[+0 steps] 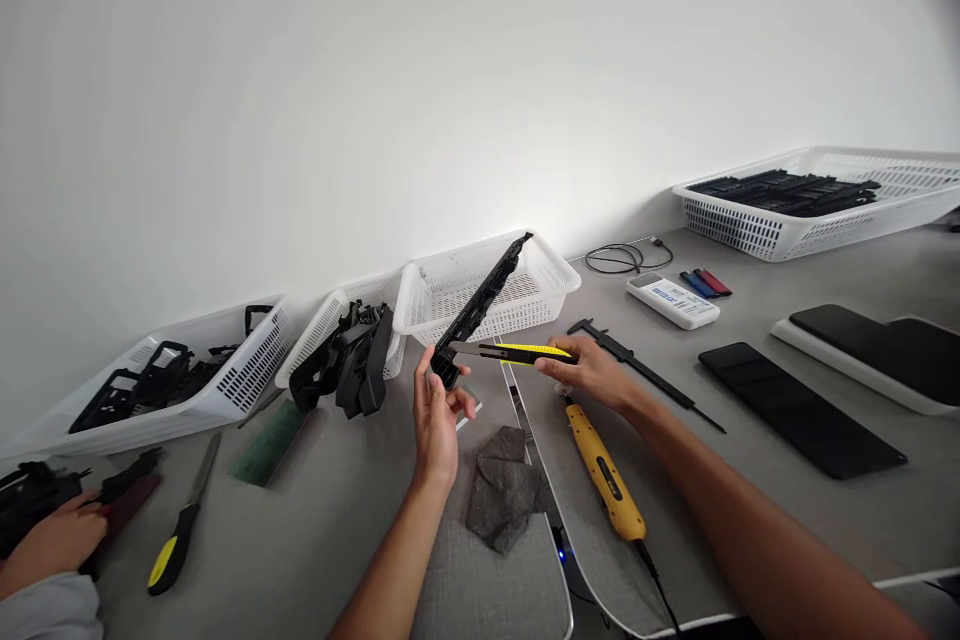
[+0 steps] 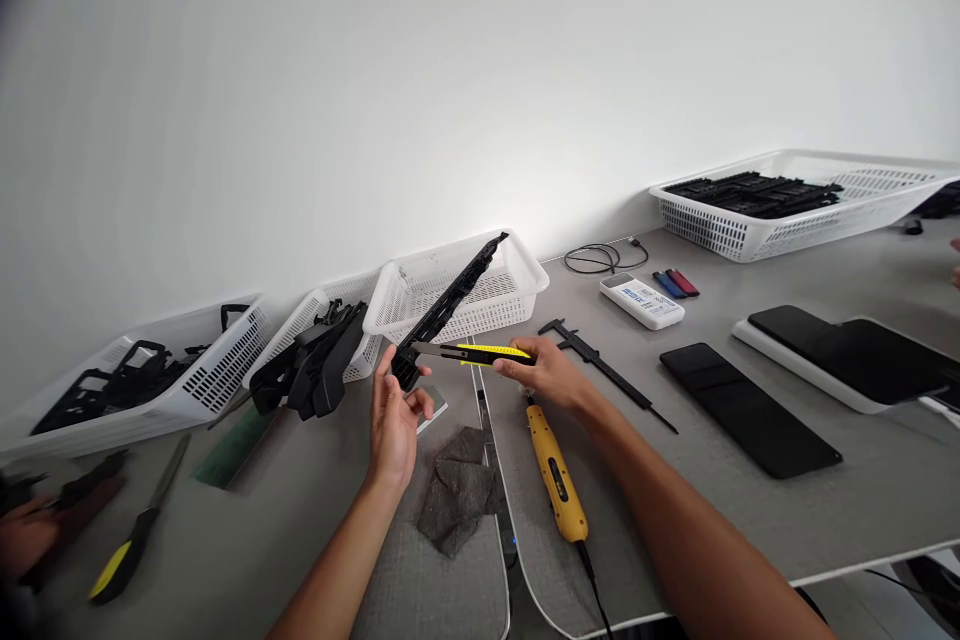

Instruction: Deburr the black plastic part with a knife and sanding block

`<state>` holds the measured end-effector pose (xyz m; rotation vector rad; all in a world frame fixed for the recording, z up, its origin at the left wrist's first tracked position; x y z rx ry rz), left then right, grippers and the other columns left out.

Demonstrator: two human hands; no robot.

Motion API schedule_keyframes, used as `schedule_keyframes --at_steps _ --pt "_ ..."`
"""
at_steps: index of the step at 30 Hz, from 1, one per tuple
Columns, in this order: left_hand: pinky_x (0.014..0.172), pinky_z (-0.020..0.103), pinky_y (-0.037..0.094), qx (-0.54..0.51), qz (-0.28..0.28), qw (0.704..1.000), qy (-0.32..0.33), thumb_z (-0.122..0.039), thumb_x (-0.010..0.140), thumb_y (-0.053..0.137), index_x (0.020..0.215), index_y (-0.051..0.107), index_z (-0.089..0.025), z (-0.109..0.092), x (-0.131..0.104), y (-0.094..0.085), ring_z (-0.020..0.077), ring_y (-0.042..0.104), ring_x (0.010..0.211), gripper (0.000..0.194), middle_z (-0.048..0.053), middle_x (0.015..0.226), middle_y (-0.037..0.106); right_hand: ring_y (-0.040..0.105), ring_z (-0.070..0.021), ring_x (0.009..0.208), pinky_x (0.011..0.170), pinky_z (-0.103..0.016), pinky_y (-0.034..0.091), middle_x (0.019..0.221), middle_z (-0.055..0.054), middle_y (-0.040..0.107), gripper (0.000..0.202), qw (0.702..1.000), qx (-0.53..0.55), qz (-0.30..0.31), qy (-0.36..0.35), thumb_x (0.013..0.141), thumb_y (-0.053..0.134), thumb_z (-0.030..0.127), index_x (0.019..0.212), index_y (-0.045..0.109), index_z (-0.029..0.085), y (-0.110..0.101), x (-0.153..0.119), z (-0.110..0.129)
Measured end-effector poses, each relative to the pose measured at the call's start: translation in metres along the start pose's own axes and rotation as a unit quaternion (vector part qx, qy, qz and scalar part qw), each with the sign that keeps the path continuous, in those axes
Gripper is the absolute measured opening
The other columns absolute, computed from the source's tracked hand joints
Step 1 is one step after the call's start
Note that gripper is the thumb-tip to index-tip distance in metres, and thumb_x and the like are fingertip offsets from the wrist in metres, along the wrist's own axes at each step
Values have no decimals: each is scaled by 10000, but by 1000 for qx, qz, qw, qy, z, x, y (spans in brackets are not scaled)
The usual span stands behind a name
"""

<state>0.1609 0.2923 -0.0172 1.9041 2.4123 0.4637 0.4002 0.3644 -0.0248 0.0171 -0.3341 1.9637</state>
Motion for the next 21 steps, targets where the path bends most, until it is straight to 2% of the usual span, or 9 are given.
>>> schedule_keyframes --at_steps 2,4,8,12,14,16,19,21 --pt "639 277 504 -1 -9 1000 9 -660 983 550 1406 503 -324 -1 1 -1 81 537 541 542 36 1069 727 451 -137 596 557 -273 342 626 38 472 546 1000 -8 20 -2 824 692 715 719 515 210 3 0 0" --pt "623 274 492 6 -14 1000 23 -662 985 542 1309 524 -306 0 0 -2 82 537 541 481 37 1069 734 460 -139 601 559 -271 336 631 35 491 521 999 -30 16 -6 830 697 689 724 531 206 5 0 0" --pt "624 275 485 18 -14 999 48 -636 985 567 1195 489 -297 3 -2 -1 90 561 554 406 34 1054 761 442 -145 619 557 -272 322 645 31 464 492 997 -67 -36 -13 862 658 662 717 535 208 3 2 -2" --pt "621 268 471 10 -13 998 61 -601 958 645 1088 432 -288 6 -3 -1 83 570 555 400 33 1047 777 407 -142 624 573 -283 320 664 25 455 480 997 -26 -65 -15 864 635 653 708 515 215 -3 1 -1" --pt "630 266 473 5 -13 998 56 -591 952 664 1079 418 -289 7 -2 -2 77 567 553 410 28 1049 772 384 -133 603 569 -286 310 647 31 444 464 999 16 -51 -5 860 640 634 705 512 216 -4 0 1" --pt "646 267 478 8 -18 999 49 -593 945 674 1093 431 -293 6 -1 -4 79 565 553 414 -9 946 744 377 -128 587 568 -286 311 630 39 431 442 999 44 -21 2 854 651 606 700 510 216 -4 -1 3" --pt "659 266 480 29 -31 998 39 -607 937 677 1208 494 -320 5 -1 -7 93 556 549 435 -83 723 579 405 -135 601 583 -287 345 639 39 438 420 999 41 14 3 836 658 585 695 509 219 -2 -3 7" --pt "648 264 481 43 -36 998 41 -616 927 684 1336 513 -350 3 -1 -7 94 544 540 517 -88 701 510 413 -140 614 593 -287 356 653 37 443 412 1000 22 16 2 829 650 589 702 516 221 -1 -3 9"
Point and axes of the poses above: each hand's wrist, its own x-axis towards the middle knuckle, its own y-axis out of the palm, z = x × y, the point moved 2 cm from there along x, towards the middle knuckle
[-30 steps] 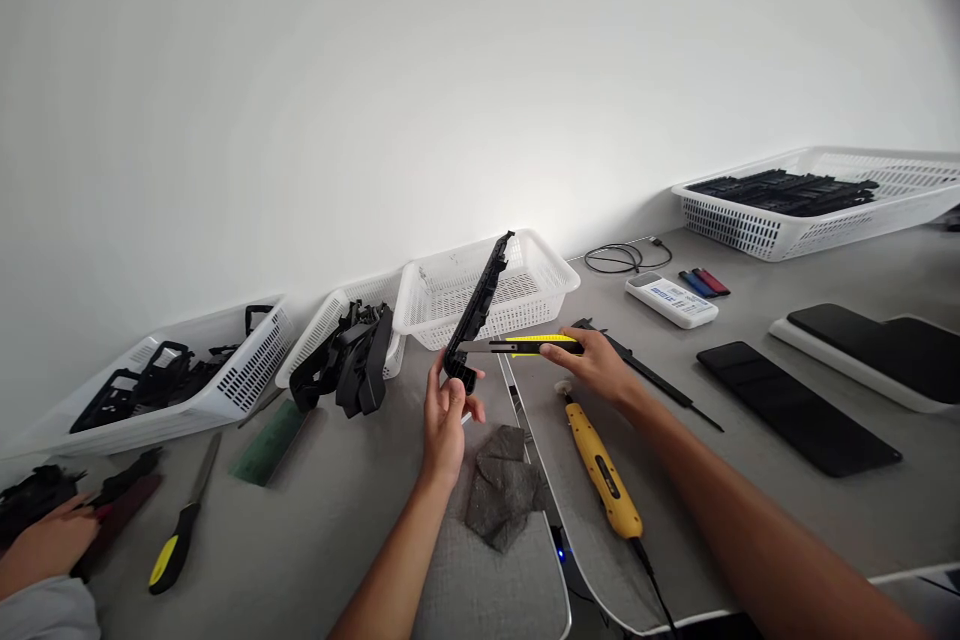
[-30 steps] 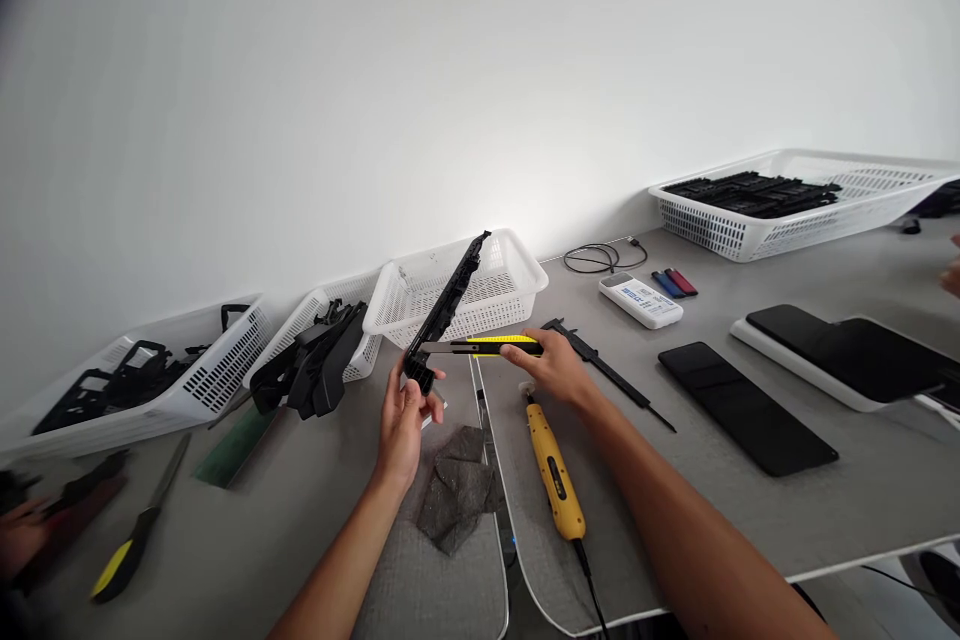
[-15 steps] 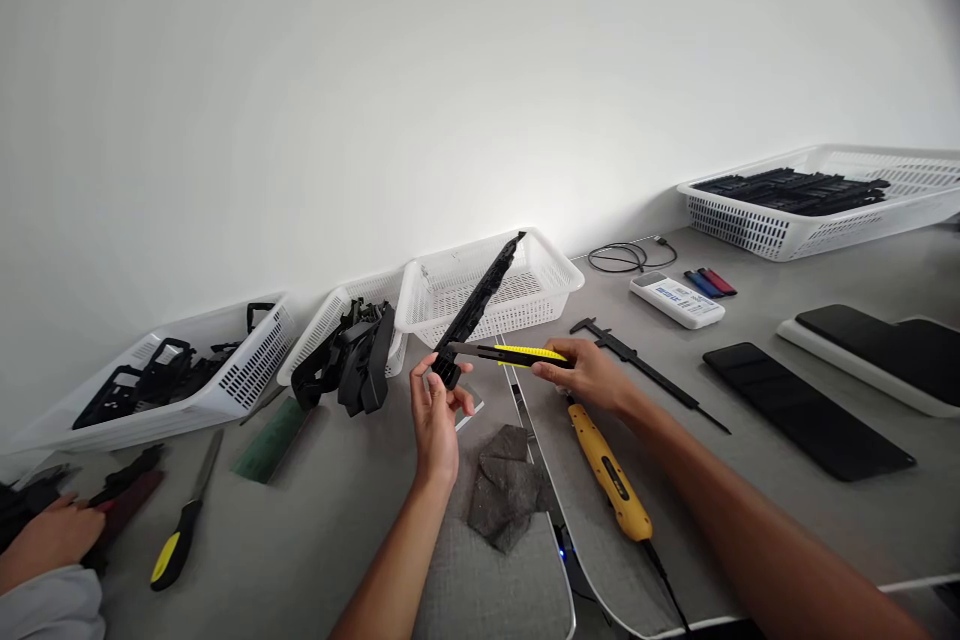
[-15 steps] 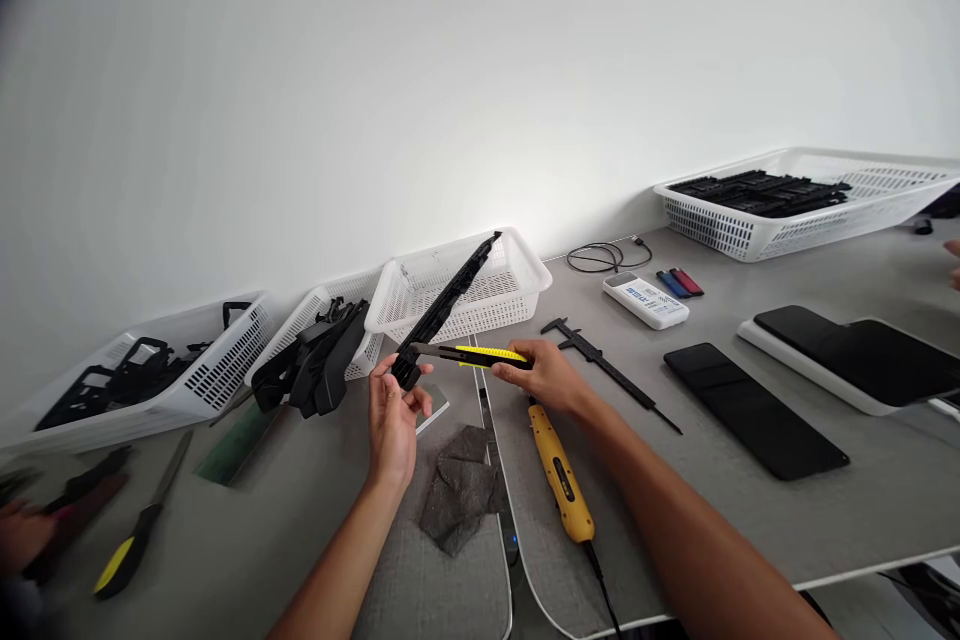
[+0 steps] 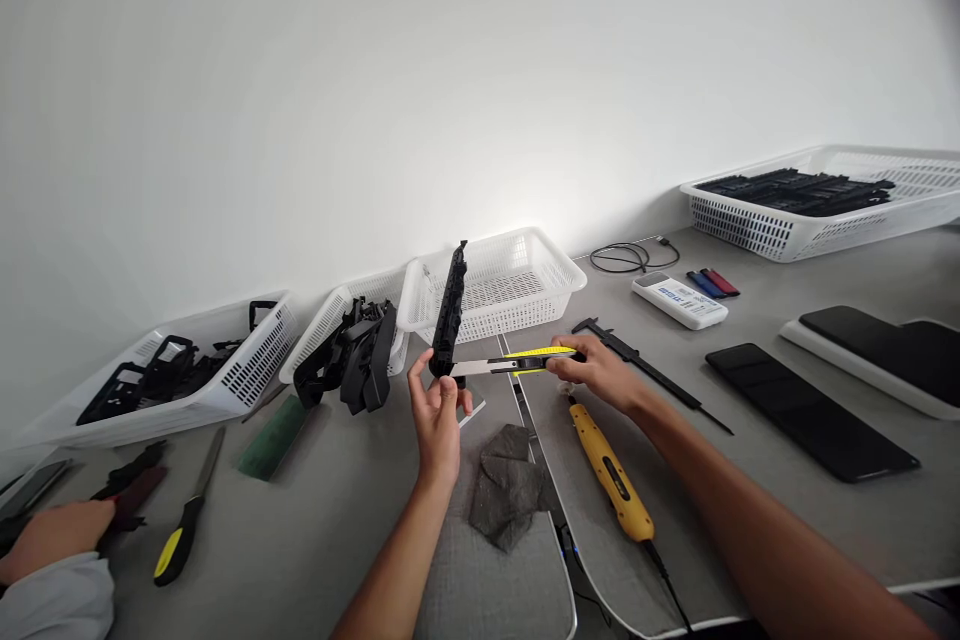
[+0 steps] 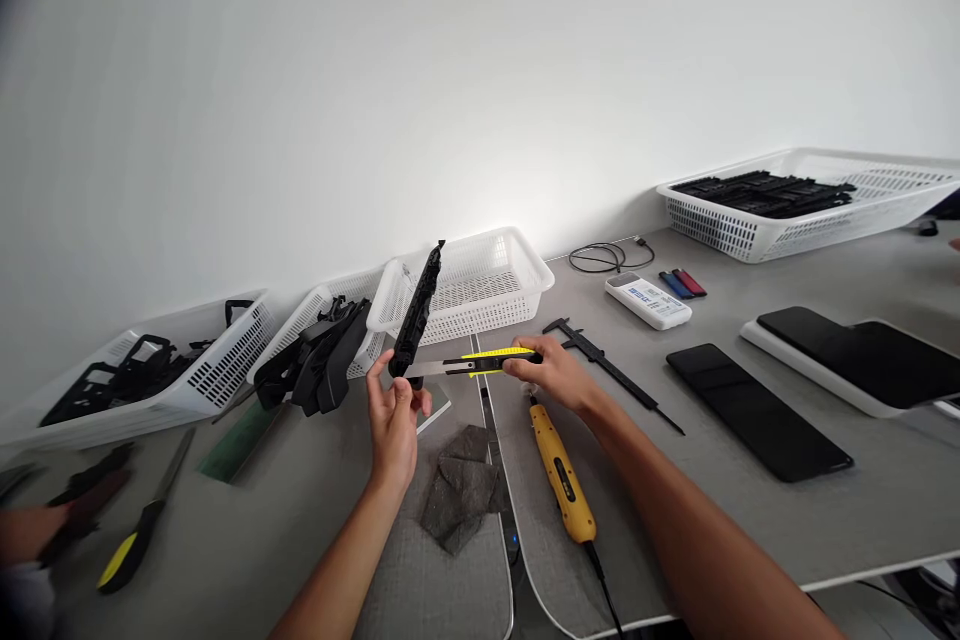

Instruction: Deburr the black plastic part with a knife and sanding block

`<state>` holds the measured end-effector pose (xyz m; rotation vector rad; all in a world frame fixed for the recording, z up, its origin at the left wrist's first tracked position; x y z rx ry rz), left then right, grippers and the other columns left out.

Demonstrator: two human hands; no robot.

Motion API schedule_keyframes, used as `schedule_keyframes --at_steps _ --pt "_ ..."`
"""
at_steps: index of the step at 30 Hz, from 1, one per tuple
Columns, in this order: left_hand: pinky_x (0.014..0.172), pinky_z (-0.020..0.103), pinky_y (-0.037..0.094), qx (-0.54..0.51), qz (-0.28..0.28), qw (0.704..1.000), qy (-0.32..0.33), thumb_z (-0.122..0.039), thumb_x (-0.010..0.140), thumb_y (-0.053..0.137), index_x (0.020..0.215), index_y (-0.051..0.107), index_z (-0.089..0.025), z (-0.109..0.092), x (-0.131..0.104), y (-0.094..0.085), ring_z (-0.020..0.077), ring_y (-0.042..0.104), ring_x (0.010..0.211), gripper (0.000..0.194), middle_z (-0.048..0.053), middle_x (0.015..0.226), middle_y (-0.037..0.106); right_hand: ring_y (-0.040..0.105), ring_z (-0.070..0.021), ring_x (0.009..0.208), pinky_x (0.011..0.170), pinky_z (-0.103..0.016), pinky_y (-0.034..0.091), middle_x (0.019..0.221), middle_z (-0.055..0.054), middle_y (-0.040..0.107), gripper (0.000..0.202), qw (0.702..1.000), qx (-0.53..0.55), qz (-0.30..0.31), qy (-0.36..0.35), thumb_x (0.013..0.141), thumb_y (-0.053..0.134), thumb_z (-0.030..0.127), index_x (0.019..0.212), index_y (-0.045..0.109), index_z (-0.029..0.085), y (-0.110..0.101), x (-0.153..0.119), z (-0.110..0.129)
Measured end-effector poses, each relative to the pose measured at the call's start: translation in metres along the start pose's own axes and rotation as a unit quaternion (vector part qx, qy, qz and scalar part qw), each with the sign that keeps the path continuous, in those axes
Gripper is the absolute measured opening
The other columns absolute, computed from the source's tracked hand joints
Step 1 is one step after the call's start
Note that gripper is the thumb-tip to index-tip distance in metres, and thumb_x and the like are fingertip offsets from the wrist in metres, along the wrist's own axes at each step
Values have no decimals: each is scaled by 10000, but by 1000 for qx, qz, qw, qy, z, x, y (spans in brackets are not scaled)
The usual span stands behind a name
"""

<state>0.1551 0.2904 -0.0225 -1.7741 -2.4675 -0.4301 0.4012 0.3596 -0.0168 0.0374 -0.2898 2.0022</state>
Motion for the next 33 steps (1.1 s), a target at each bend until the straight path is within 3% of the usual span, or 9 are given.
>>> schedule_keyframes --at_steps 4,7,10,13,16,22,28,33 --pt "609 256 482 10 -2 1000 12 -620 905 709 1427 516 -356 -1 0 0 89 537 523 617 -64 744 556 407 -145 630 591 -286 334 661 27 444 414 999 -33 -13 -6 834 624 593 695 518 218 0 2 -1" --pt "594 257 471 6 9 1000 11 -622 906 705 1352 516 -333 0 1 1 82 532 521 564 -5 897 700 395 -140 615 575 -286 310 651 29 445 415 998 -43 -44 2 825 641 593 697 529 214 -2 3 -3" --pt "599 259 463 4 19 1000 11 -625 911 696 1260 491 -317 -1 1 2 79 531 528 509 42 1029 755 385 -130 587 570 -290 299 626 36 451 407 997 -31 -72 5 809 673 571 680 538 208 -4 2 -2" --pt "618 253 463 -3 20 1000 5 -608 898 724 1234 481 -320 -1 0 3 79 535 532 505 -8 927 733 380 -125 574 570 -289 308 612 45 441 372 999 11 -41 7 820 656 531 678 526 213 -2 0 1" --pt "619 243 459 -8 11 1000 4 -592 875 760 1239 490 -322 -1 -1 3 86 538 522 528 -78 734 623 397 -128 584 569 -283 321 615 47 434 361 1000 21 0 11 818 646 517 675 499 219 2 0 3" --pt "588 242 461 -13 25 1000 10 -607 885 740 1210 464 -303 -1 -1 4 68 524 514 523 28 987 760 384 -122 567 551 -283 298 604 44 452 369 998 -11 -65 10 799 671 527 671 532 210 -3 2 -2" --pt "600 233 476 -13 19 1000 9 -582 870 770 1243 478 -289 0 1 2 69 536 505 557 -44 799 695 410 -126 585 572 -283 326 618 43 446 352 1000 19 -8 1 831 650 501 683 521 209 0 1 -3" --pt "570 231 459 -16 31 999 13 -587 860 777 1208 455 -280 2 1 4 60 515 497 565 36 957 767 387 -127 592 570 -285 297 629 40 450 386 998 -18 -67 0 815 673 548 692 541 207 -3 3 -7"
Point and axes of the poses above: each hand's wrist, its own x-axis towards the middle knuckle, its own y-axis out of the palm, z = x × y, the point moved 2 cm from there along x, towards the middle knuckle
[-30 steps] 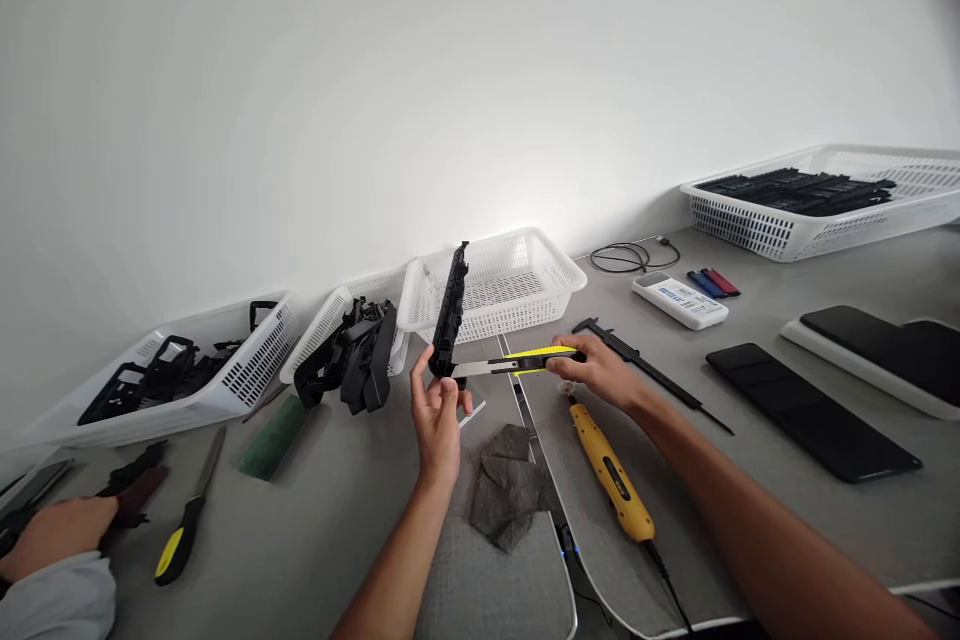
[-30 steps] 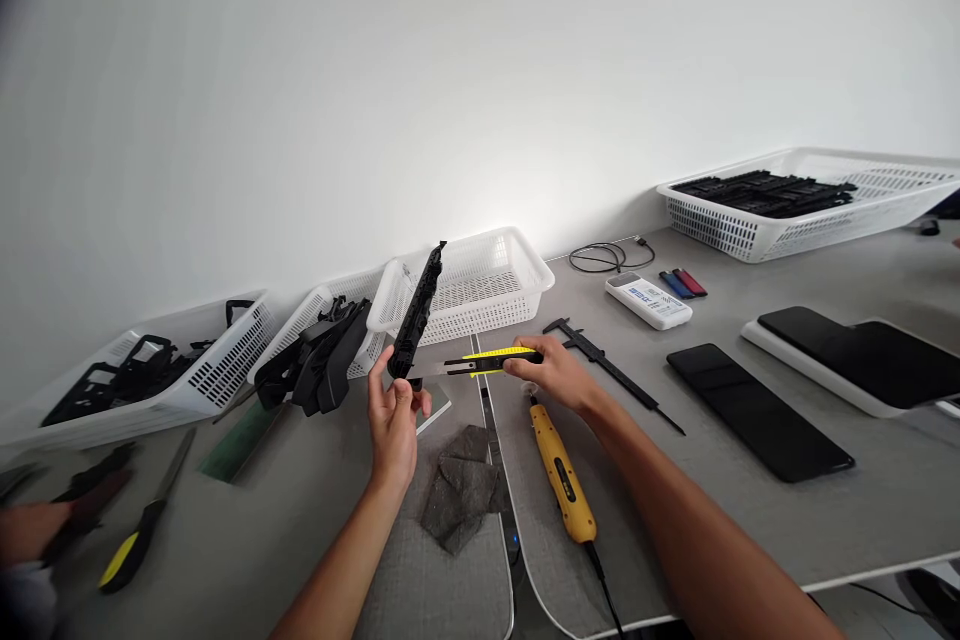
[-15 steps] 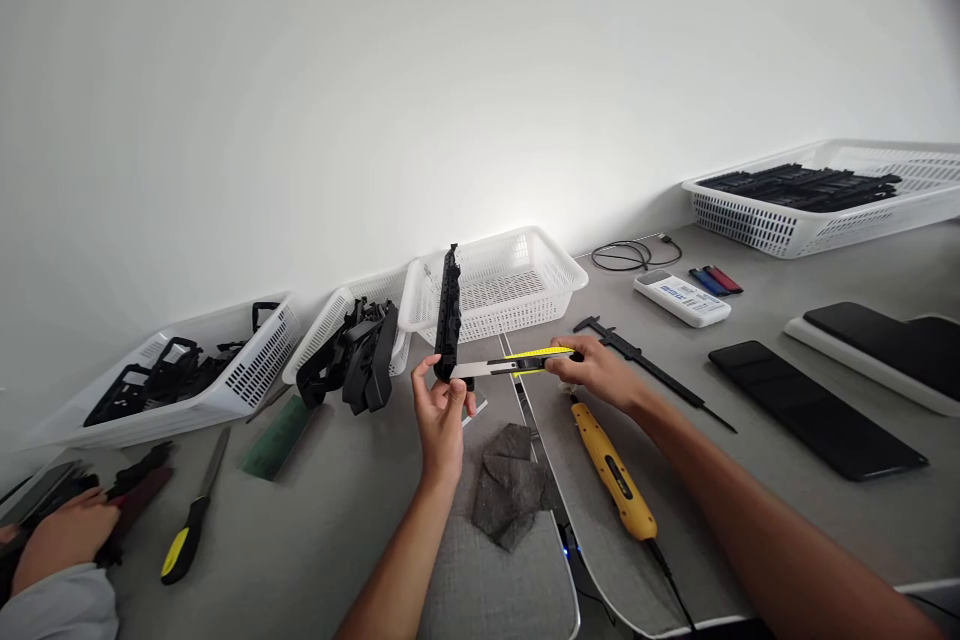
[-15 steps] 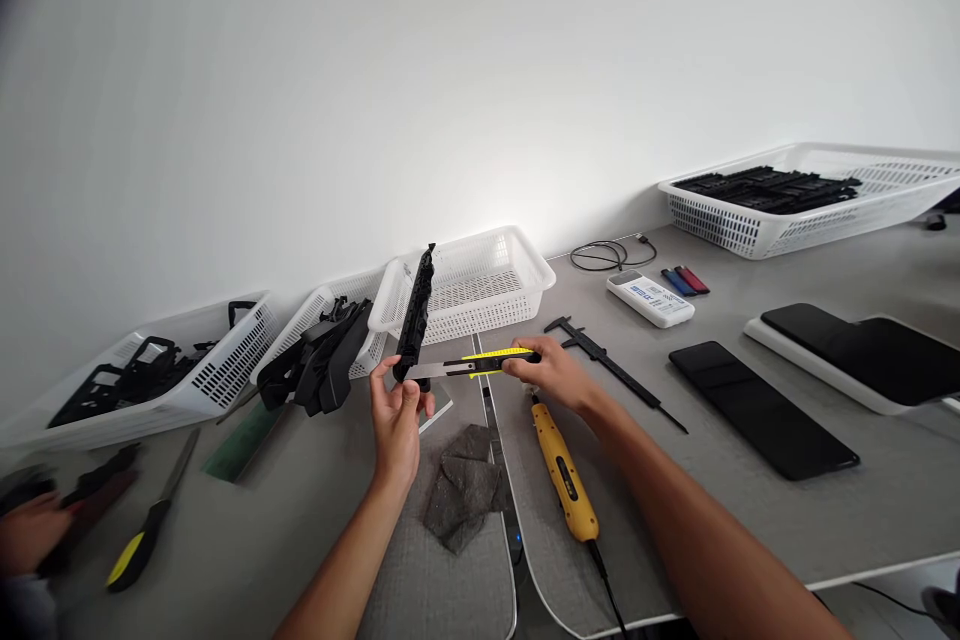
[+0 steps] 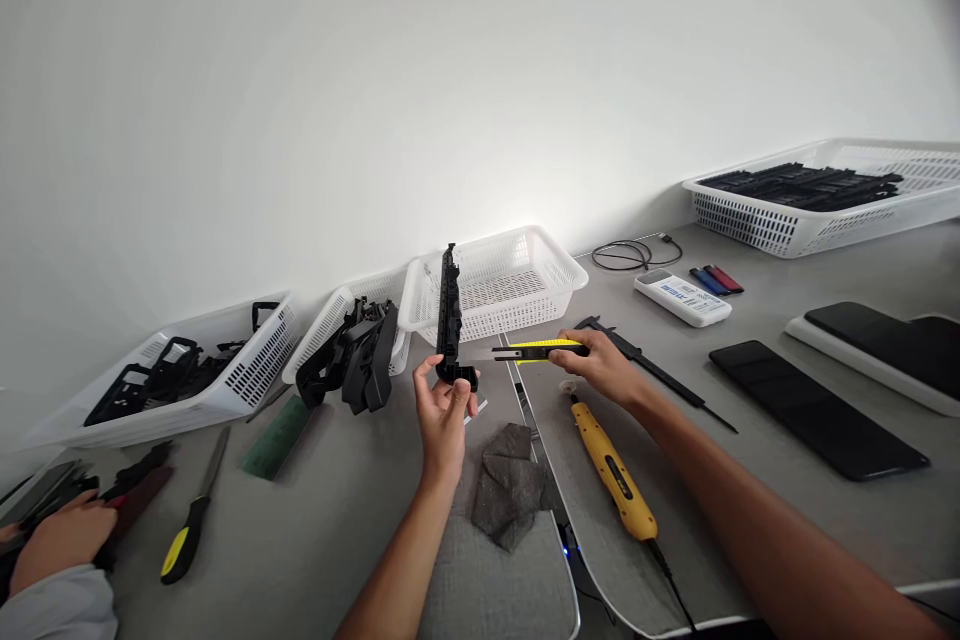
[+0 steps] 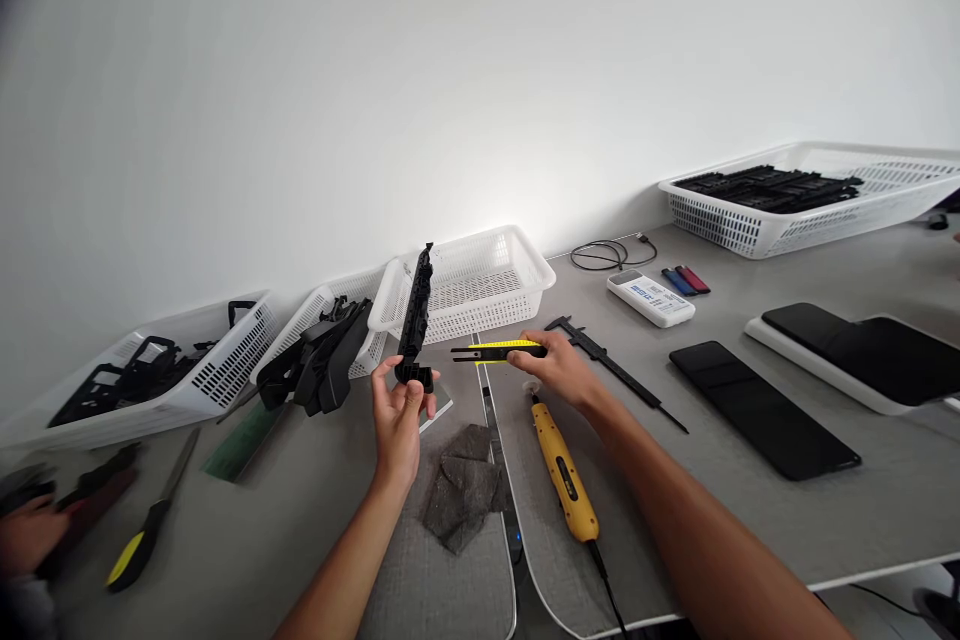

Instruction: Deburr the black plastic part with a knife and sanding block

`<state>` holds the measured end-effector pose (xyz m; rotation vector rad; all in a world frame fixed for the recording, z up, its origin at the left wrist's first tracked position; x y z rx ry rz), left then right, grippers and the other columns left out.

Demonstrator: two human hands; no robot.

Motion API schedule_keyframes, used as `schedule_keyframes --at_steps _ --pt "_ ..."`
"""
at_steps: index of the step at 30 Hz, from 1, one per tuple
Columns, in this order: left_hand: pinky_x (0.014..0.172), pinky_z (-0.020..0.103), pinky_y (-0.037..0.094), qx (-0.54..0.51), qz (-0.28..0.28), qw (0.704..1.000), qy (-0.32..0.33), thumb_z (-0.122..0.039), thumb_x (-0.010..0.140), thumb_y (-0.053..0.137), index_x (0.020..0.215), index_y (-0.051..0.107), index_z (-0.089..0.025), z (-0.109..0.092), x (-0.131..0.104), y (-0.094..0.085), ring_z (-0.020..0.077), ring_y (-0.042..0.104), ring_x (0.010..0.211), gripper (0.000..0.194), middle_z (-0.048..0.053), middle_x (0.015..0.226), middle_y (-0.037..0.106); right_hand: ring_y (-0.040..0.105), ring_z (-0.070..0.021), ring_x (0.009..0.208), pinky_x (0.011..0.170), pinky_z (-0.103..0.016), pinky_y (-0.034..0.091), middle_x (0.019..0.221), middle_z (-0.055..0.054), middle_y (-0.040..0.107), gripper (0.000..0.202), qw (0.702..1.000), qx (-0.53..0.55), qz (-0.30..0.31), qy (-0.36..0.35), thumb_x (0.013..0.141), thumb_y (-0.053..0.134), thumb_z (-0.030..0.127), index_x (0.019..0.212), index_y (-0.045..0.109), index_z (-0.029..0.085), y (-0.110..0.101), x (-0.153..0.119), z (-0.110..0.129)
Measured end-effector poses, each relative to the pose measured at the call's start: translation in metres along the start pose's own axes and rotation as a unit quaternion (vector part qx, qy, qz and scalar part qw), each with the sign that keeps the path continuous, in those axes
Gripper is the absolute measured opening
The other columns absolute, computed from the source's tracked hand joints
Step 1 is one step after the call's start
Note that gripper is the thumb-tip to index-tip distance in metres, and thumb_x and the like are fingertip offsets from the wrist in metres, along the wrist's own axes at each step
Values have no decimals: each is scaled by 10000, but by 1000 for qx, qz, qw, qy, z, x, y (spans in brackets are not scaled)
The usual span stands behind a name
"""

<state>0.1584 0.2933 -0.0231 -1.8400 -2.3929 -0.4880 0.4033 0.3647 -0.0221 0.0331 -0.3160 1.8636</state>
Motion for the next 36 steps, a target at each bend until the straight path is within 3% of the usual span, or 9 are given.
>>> schedule_keyframes --at_steps 4,7,13,18,25,31,36 --pt "575 236 462 2 4 1000 0 -580 873 768 1213 453 -278 -1 0 0 62 507 498 554 40 956 769 372 -125 574 569 -291 300 600 44 444 396 999 43 -1 4 830 658 551 676 513 216 -1 -1 2" --pt "579 241 466 6 3 1000 -3 -582 875 765 1221 452 -276 -2 0 0 63 506 498 559 43 961 769 387 -130 593 577 -288 302 623 41 452 396 1000 7 13 -3 824 669 554 687 526 212 2 0 2" --pt "572 237 458 8 3 1000 -3 -585 867 770 1203 448 -281 -2 -1 1 62 502 491 556 32 948 769 397 -137 603 585 -293 303 629 30 464 394 999 -9 -40 3 816 661 554 678 535 208 -1 0 1" --pt "562 239 449 17 3 1000 -6 -584 862 775 1240 455 -275 -3 -1 1 62 500 489 583 42 963 774 384 -129 589 572 -287 298 626 40 447 400 1000 3 5 0 821 667 562 690 527 211 3 -1 4" --pt "577 253 461 23 22 999 -29 -560 854 798 1499 397 -274 -2 -3 5 68 485 510 812 59 970 759 403 -136 607 593 -293 317 644 29 474 420 999 -3 -46 -4 825 667 588 697 551 205 -2 1 2" --pt "524 238 426 9 31 999 -29 -557 826 826 1635 276 -280 2 -2 3 74 472 517 1017 51 941 735 413 -140 615 586 -286 314 660 34 463 433 999 -27 20 -16 842 668 603 711 539 211 5 0 -1" --pt "544 238 434 15 38 998 -39 -560 816 835 1654 265 -271 1 -2 4 70 469 521 1054 48 928 728 438 -156 650 601 -295 337 680 21 479 475 996 -66 -34 -39 878 628 653 738 557 205 5 4 -6"
Point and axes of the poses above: each hand's wrist, its own x-axis towards the middle knuckle, its own y-axis out of the palm, z = x × y, the point moved 2 cm from there along x, towards the middle knuckle
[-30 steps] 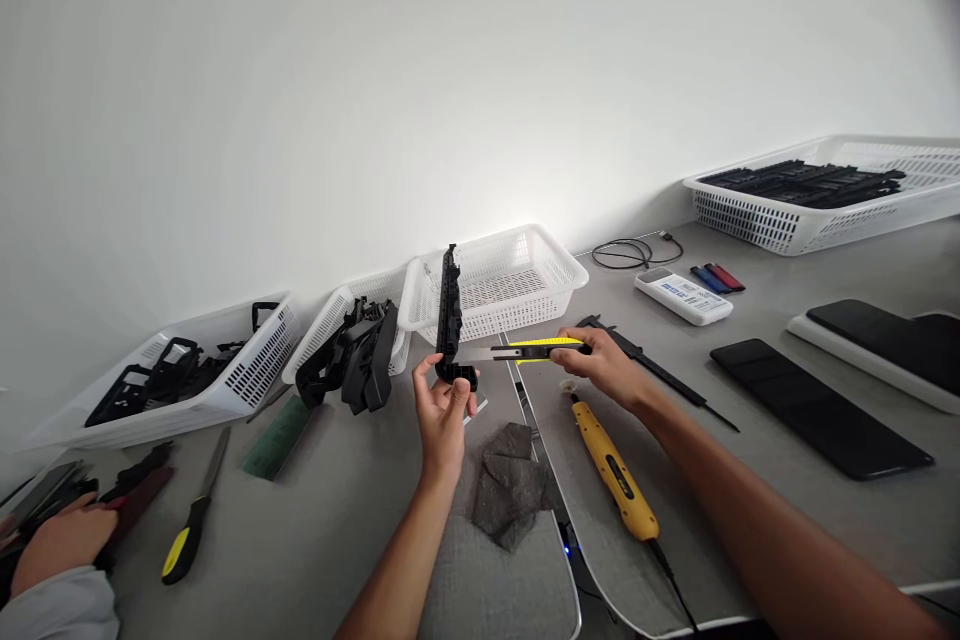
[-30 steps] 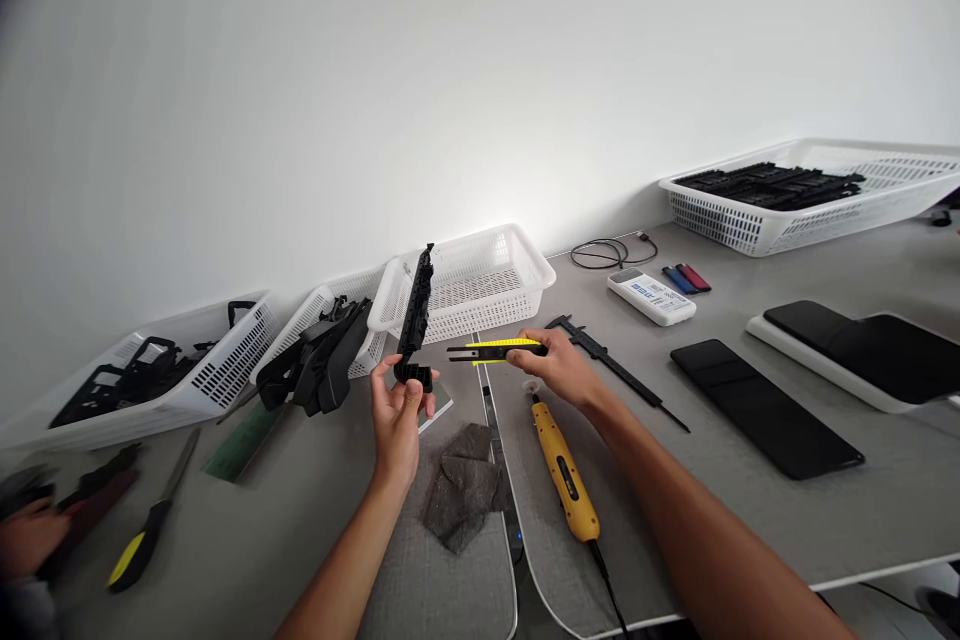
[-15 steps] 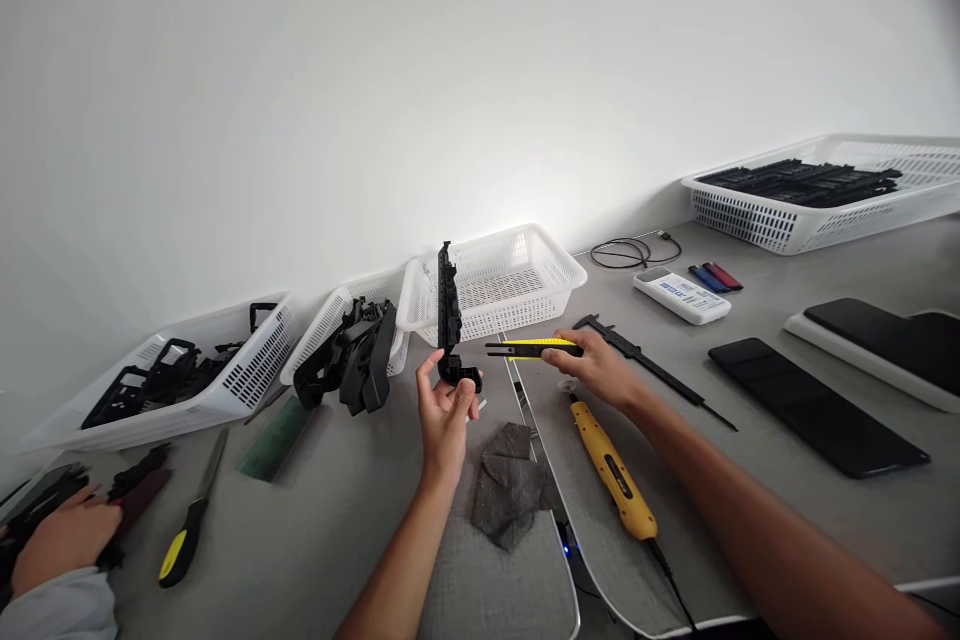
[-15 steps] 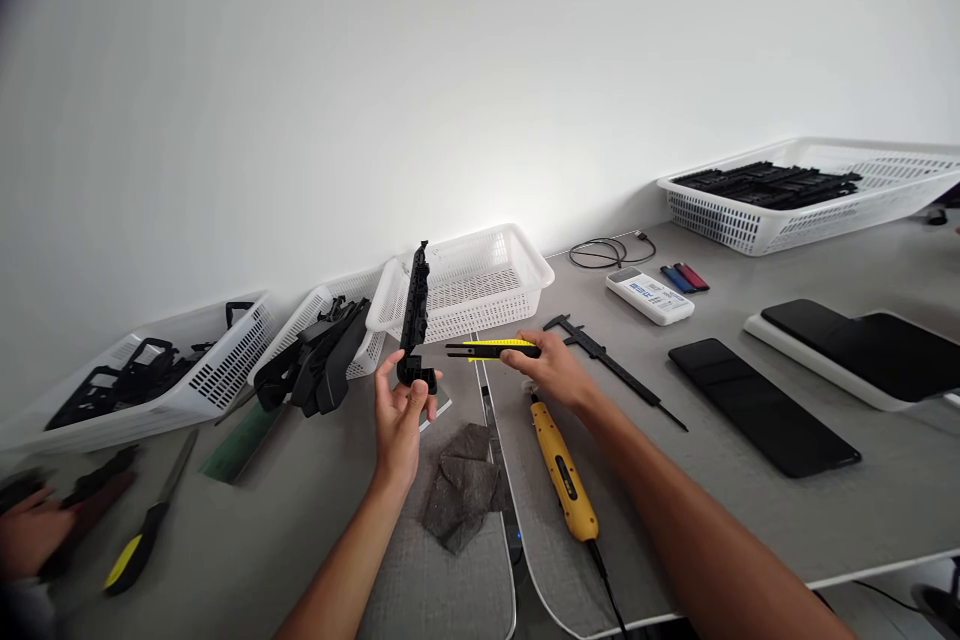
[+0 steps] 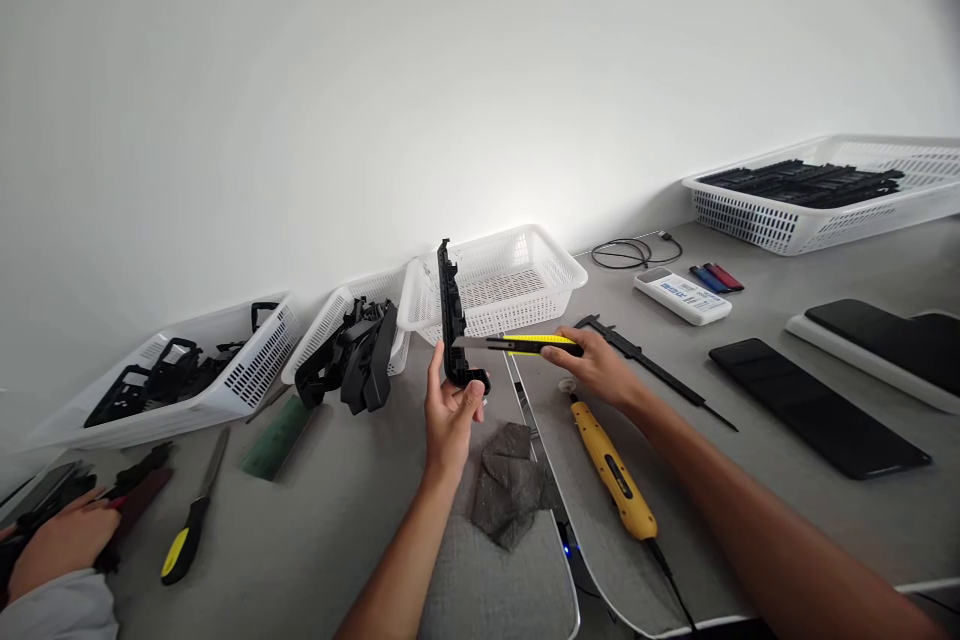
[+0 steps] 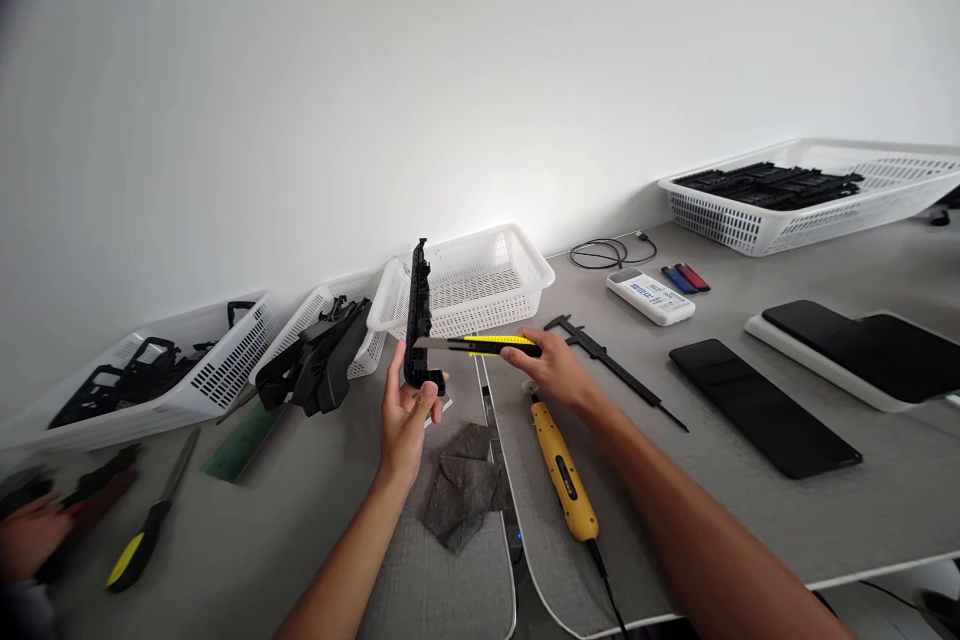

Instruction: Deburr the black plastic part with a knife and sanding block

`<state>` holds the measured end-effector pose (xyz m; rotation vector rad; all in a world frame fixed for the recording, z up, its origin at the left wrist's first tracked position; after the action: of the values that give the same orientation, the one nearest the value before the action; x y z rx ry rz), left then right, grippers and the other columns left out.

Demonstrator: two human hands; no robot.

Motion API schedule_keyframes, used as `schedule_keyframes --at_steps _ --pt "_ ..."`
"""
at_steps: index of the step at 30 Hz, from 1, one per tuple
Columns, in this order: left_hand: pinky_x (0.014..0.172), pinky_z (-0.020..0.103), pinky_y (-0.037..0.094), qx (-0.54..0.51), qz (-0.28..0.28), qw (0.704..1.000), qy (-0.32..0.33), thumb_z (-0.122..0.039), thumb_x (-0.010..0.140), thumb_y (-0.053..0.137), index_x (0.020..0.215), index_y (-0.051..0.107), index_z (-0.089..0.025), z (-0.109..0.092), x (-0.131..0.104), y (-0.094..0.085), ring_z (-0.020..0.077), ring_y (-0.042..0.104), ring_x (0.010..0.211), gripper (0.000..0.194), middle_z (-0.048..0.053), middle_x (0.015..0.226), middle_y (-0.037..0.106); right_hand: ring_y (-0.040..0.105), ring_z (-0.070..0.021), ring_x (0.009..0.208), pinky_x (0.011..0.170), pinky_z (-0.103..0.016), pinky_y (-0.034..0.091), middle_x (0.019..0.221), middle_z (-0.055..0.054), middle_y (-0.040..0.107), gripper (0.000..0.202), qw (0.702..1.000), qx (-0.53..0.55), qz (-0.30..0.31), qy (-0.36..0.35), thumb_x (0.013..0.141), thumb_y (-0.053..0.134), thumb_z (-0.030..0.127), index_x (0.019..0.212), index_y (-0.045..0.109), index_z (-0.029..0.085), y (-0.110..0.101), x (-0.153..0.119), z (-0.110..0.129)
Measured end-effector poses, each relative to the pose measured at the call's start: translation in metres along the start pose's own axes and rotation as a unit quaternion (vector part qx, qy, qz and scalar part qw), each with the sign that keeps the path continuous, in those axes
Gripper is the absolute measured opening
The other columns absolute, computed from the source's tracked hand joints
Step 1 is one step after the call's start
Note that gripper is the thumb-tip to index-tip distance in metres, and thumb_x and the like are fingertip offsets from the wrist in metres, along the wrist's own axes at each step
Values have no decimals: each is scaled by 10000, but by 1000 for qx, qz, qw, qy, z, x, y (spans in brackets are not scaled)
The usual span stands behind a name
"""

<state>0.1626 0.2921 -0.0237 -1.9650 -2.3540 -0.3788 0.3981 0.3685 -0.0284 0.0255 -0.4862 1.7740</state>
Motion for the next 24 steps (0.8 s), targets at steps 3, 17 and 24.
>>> schedule_keyframes --at_steps 3,17,24 --pt "549 234 438 3 3 1000 -1 -547 811 844 1649 281 -283 0 -1 1 67 463 525 1043 43 935 724 457 -161 665 619 -302 360 709 10 524 473 999 16 -29 -2 874 629 655 757 593 197 -6 0 3" --pt "503 214 438 1 9 1000 8 -508 801 860 1613 356 -284 4 -2 1 73 473 544 981 42 949 707 466 -175 685 634 -303 357 725 -3 554 445 998 17 -53 14 860 636 634 791 620 195 -8 -2 5" --pt "531 224 450 1 15 1000 18 -500 857 814 1650 253 -315 5 -4 4 79 501 558 989 46 977 711 425 -156 646 614 -303 316 671 28 458 453 1000 21 19 12 865 643 625 718 543 209 -2 -2 3"
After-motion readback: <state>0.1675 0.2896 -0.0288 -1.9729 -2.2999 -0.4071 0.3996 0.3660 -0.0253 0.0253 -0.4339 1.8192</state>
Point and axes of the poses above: each hand's wrist, its own x-axis towards the middle knuckle, its own y-axis out of the palm, z = x × y, the point moved 2 cm from there along x, towards the middle knuckle
